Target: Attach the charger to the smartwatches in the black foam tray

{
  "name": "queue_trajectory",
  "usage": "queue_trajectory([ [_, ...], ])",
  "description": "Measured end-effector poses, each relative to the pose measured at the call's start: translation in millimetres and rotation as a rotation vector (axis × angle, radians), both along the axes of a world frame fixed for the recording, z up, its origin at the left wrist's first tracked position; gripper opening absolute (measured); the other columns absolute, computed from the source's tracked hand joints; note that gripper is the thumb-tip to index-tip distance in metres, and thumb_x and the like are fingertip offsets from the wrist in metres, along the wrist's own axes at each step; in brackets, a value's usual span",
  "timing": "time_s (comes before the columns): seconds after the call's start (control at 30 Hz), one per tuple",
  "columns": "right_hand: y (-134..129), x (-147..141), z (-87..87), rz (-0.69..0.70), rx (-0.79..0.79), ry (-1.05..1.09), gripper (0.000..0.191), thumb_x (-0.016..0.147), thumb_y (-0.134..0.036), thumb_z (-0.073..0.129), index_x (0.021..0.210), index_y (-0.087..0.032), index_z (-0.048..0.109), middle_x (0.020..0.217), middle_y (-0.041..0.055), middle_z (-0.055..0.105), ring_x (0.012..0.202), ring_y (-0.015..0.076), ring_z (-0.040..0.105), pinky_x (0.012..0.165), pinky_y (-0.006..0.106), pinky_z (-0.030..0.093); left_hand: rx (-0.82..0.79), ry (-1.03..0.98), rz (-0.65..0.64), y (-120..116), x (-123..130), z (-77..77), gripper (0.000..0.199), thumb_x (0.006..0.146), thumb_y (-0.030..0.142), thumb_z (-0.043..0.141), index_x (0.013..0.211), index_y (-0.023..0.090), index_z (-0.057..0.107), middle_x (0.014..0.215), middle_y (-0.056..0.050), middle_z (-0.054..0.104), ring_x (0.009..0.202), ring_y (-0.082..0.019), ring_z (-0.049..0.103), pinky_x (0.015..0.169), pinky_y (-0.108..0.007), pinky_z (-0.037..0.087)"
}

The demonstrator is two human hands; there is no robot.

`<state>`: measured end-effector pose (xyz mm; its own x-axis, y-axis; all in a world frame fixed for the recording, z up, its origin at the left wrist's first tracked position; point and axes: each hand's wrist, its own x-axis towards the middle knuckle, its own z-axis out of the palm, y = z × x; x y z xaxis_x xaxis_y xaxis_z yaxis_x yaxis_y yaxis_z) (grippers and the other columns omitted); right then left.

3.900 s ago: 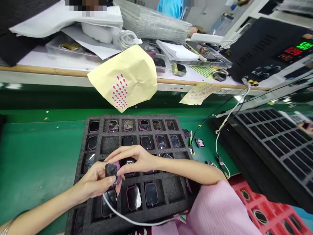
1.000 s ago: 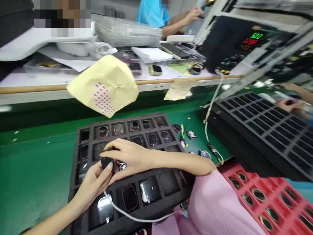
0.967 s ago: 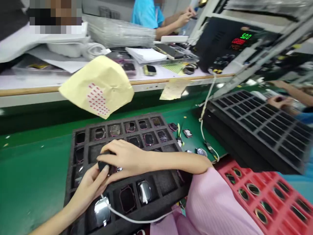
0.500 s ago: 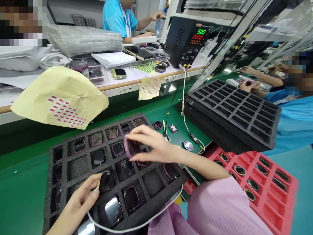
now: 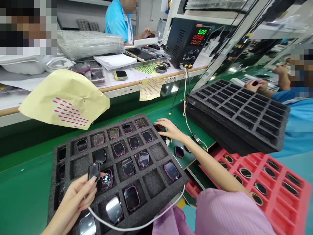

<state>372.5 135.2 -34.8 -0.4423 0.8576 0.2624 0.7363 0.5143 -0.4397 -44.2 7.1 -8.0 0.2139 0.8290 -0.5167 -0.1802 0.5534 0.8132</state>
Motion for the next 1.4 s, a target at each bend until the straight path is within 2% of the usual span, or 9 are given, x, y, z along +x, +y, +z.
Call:
queue_trajectory([
  [0.1,4.3,6.0,0.8,-0.003,-0.011,-0.054,0.038,0.085,-0.046,0.062,0.113,-0.021,0.064,0.122,0.0104,0.059,0.123,0.0283,0.046,0.102,0.045,0.038,0.001,-0.006,0.001,-0.1,-0.3,-0.3,0.036,0.078,0.045,0.068,0.095,0.014,0.064,0.059,0.008,0.017,0.048,-0.004,0.008,0.041,-0.016,0.01],
  [0.2,7.9,11.5,3.5,-0.073,-0.01,-0.113,0.036,0.09,-0.039,0.057,0.119,-0.019,0.061,0.126,0.0124,0.056,0.118,0.0271,0.05,0.1,0.043,0.04,0.004,-0.007,-0.008,-0.3,-1.0,-0.7,0.036,0.078,0.044,0.068,0.096,0.014,0.064,0.059,0.009,0.017,0.048,-0.004,0.008,0.041,-0.016,0.009],
  [0.4,5.0,-1.5,-2.5,-0.265,-0.034,-0.259,0.033,0.088,-0.035,0.061,0.116,-0.019,0.064,0.099,0.0122,0.065,0.089,0.0274,0.063,0.078,0.036,0.049,0.018,-0.007,-0.018,0.3,-1.3,-2.7,0.035,0.079,0.044,0.067,0.097,0.014,0.064,0.059,0.009,0.017,0.048,-0.004,0.009,0.041,-0.016,0.01],
  [0.57,5.0,-10.4,-2.5,-0.397,-0.004,-0.257,0.03,0.087,-0.024,0.062,0.116,-0.016,0.063,0.102,0.0133,0.064,0.093,0.0273,0.062,0.08,0.036,0.049,0.023,-0.001,-0.018,0.3,-1.0,-2.4,0.035,0.08,0.044,0.066,0.097,0.014,0.064,0.059,0.009,0.017,0.047,-0.003,0.008,0.041,-0.016,0.009],
  [0.7,22.0,-2.8,2.8,-0.47,0.018,-0.213,0.041,0.089,-0.028,0.062,0.126,-0.014,0.052,0.109,0.0109,0.062,0.099,0.0236,0.06,0.086,0.04,0.049,0.01,0.001,-0.003,0.0,-0.2,-0.8,0.035,0.079,0.045,0.067,0.096,0.015,0.064,0.058,0.009,0.017,0.048,-0.004,0.008,0.04,-0.015,0.009],
  [0.87,52.9,2.0,-6.1,-0.538,-0.004,-0.213,0.031,0.092,-0.033,0.057,0.117,-0.014,0.055,0.109,0.008,0.06,0.095,0.0211,0.061,0.083,0.042,0.051,-0.001,0.019,0.015,0.0,1.5,0.6,0.036,0.077,0.045,0.069,0.096,0.015,0.065,0.058,0.009,0.016,0.048,-0.003,0.007,0.04,-0.015,0.008],
  [1.07,68.0,3.1,-22.8,-0.553,-0.04,-0.221,0.029,0.093,-0.032,0.057,0.116,-0.014,0.056,0.112,0.0085,0.059,0.096,0.0211,0.06,0.082,0.041,0.052,-0.005,0.024,0.078,-1.4,4.8,2.6,0.037,0.073,0.045,0.073,0.091,0.014,0.067,0.058,0.009,0.018,0.047,-0.002,0.007,0.039,-0.013,0.01],
  [1.4,62.4,9.8,-27.7,-0.531,-0.071,-0.203,0.027,0.092,-0.032,0.057,0.113,-0.014,0.057,0.113,0.0084,0.059,0.098,0.0214,0.06,0.084,0.042,0.051,-0.09,0.026,0.171,-2.1,0.9,-0.8,0.046,0.061,0.048,0.081,0.089,0.013,0.07,0.054,0.009,0.028,0.042,0.002,0.012,0.033,-0.008,0.018],
])
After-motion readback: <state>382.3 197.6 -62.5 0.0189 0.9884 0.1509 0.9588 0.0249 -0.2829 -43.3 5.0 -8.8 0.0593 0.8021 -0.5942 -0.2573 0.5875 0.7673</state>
